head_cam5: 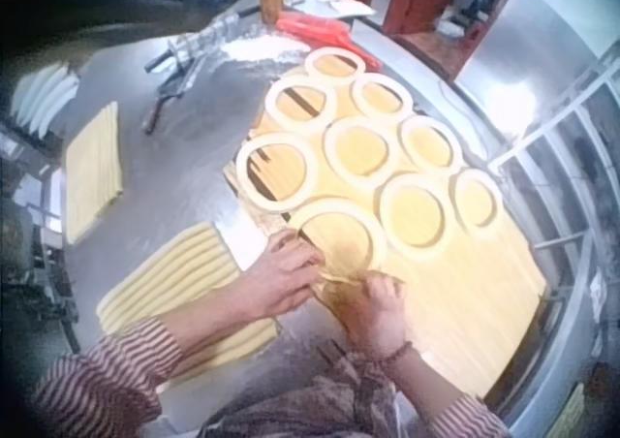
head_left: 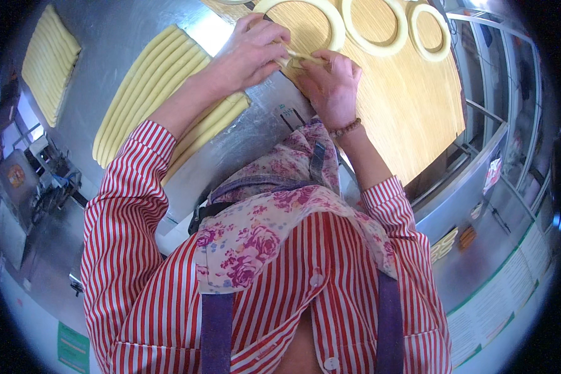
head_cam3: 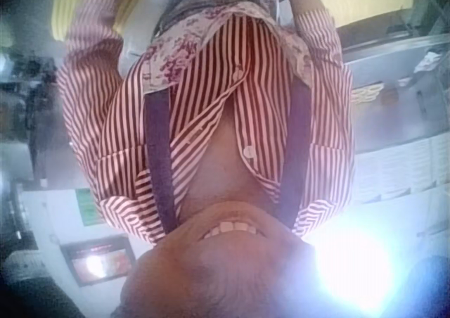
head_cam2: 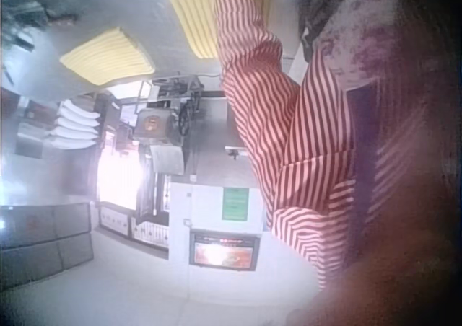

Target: The person shapes long strips of dough into circular rings by hand on a wooden board. They repeatedly pick up a strip, curve it into a circle, and press the ends together to seal the ring, placing the finished items in a row.

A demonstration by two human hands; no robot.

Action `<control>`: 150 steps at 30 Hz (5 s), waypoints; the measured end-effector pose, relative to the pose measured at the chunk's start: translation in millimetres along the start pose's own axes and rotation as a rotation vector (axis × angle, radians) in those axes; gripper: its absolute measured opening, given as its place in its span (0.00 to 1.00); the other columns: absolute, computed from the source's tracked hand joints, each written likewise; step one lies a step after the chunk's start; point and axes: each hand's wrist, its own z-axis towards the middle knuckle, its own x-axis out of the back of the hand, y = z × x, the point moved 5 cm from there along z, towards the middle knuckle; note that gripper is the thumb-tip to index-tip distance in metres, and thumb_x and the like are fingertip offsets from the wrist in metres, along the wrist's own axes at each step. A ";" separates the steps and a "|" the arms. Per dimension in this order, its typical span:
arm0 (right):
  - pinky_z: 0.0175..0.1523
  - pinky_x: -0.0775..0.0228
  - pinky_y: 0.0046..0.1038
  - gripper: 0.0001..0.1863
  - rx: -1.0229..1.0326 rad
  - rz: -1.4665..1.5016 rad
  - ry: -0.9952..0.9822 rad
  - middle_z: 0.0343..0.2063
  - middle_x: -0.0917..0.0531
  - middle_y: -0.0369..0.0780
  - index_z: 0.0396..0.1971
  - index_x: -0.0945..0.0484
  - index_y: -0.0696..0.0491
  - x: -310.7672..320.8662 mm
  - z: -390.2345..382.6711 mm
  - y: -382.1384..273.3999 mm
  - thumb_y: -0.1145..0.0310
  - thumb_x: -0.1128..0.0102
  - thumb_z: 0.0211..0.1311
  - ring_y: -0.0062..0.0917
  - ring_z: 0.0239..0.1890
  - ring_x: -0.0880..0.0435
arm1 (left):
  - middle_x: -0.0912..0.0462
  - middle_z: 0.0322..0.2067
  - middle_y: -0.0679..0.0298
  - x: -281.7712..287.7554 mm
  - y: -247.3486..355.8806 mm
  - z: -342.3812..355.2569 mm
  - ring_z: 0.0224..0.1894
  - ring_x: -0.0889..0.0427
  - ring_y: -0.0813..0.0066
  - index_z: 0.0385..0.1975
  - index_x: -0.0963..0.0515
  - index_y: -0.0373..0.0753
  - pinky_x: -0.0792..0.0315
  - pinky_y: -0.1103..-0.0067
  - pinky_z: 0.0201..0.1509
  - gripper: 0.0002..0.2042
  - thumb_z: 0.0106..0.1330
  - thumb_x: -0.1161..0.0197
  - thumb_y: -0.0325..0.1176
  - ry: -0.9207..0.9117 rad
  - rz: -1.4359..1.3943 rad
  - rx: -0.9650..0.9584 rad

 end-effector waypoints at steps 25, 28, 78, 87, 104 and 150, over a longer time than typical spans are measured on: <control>0.54 0.42 0.38 0.05 -0.033 -0.070 0.066 0.41 0.20 0.30 0.28 0.19 0.49 -25.3 29.5 -5.4 0.72 0.36 0.49 0.27 0.46 0.23 | 0.21 0.49 0.67 -8.0 -9.5 14.9 0.56 0.25 0.66 0.32 0.18 0.40 0.44 0.59 0.68 0.09 0.50 0.29 0.29 0.166 -0.014 0.049; 0.54 0.41 0.37 0.06 -0.031 -0.095 0.040 0.42 0.20 0.31 0.29 0.18 0.50 -23.3 29.2 -7.0 0.71 0.34 0.47 0.27 0.46 0.23 | 0.21 0.48 0.67 -6.4 -6.3 13.5 0.55 0.25 0.65 0.31 0.18 0.40 0.44 0.59 0.68 0.09 0.49 0.29 0.29 0.175 0.006 0.077; 0.56 0.42 0.37 0.12 0.042 -0.059 0.080 0.44 0.19 0.30 0.36 0.17 0.48 -14.0 40.6 0.4 0.70 0.29 0.48 0.24 0.47 0.22 | 0.15 0.45 0.59 -10.1 -26.3 45.9 0.51 0.19 0.65 0.64 0.32 0.48 0.49 0.64 0.71 0.34 0.53 0.50 0.15 -0.131 -0.274 0.353; 0.56 0.42 0.37 0.12 0.024 -0.020 0.095 0.46 0.20 0.32 0.36 0.18 0.48 -16.6 5.7 -7.0 0.68 0.30 0.49 0.26 0.48 0.23 | 0.15 0.37 0.61 -19.0 -23.4 36.8 0.41 0.17 0.65 0.58 0.26 0.44 0.32 0.68 0.59 0.26 0.57 0.42 0.20 -0.119 -0.286 0.318; 0.54 0.34 0.35 0.17 -0.332 0.021 0.101 0.45 0.17 0.40 0.42 0.15 0.54 33.9 57.0 65.4 0.66 0.30 0.51 0.33 0.49 0.21 | 0.19 0.47 0.52 2.1 48.3 9.6 0.52 0.20 0.53 0.48 0.23 0.36 0.24 0.65 0.54 0.16 0.58 0.37 0.25 -0.022 0.113 -0.047; 0.33 0.24 0.36 0.17 -0.497 -0.143 0.000 0.29 0.16 0.41 0.37 0.17 0.53 66.2 76.3 49.9 0.58 0.28 0.51 0.37 0.28 0.16 | 0.23 0.42 0.55 49.9 -18.1 136.1 0.48 0.23 0.55 0.45 0.22 0.34 0.27 0.65 0.55 0.13 0.60 0.38 0.26 0.095 0.142 0.304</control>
